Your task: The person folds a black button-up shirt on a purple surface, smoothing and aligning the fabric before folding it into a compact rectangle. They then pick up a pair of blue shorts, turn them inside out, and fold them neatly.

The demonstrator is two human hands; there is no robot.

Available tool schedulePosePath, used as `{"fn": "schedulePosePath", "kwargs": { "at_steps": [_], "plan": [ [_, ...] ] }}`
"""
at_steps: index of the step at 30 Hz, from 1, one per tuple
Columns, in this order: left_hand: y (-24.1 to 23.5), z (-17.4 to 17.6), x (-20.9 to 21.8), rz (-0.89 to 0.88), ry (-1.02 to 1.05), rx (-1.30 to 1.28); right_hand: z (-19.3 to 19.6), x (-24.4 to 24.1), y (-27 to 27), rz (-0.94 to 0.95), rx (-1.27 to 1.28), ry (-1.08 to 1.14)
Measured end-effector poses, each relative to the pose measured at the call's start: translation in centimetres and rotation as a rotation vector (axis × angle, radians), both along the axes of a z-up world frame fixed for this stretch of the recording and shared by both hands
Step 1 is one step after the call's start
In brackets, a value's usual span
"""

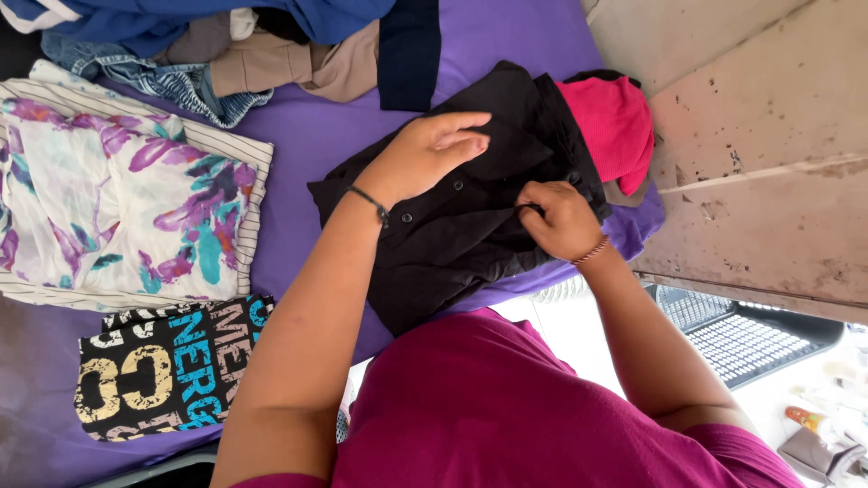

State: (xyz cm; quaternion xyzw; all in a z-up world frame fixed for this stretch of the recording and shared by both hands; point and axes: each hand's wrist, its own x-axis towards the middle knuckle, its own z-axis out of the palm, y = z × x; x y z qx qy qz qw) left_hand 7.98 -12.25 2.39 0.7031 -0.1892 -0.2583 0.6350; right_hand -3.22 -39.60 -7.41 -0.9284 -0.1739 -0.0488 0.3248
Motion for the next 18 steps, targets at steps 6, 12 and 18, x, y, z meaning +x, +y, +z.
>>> {"fn": "schedulePosePath", "kwargs": {
  "at_steps": [6,12,18],
  "plan": [
    [4.5,-4.2,-2.3,0.137,-0.305,0.645,4.0,0.2,-2.7,0.03,0.306,0.142],
    [3.8,-8.0,-6.2,0.159,-0.462,0.927,9.3,3.8,0.8,0.285,0.336,0.291],
    [2.8,-9.7,-7.1,0.122,-0.555,1.001,0.4,10.0,3.0,-0.109,-0.379,-0.013]
  ]
}}
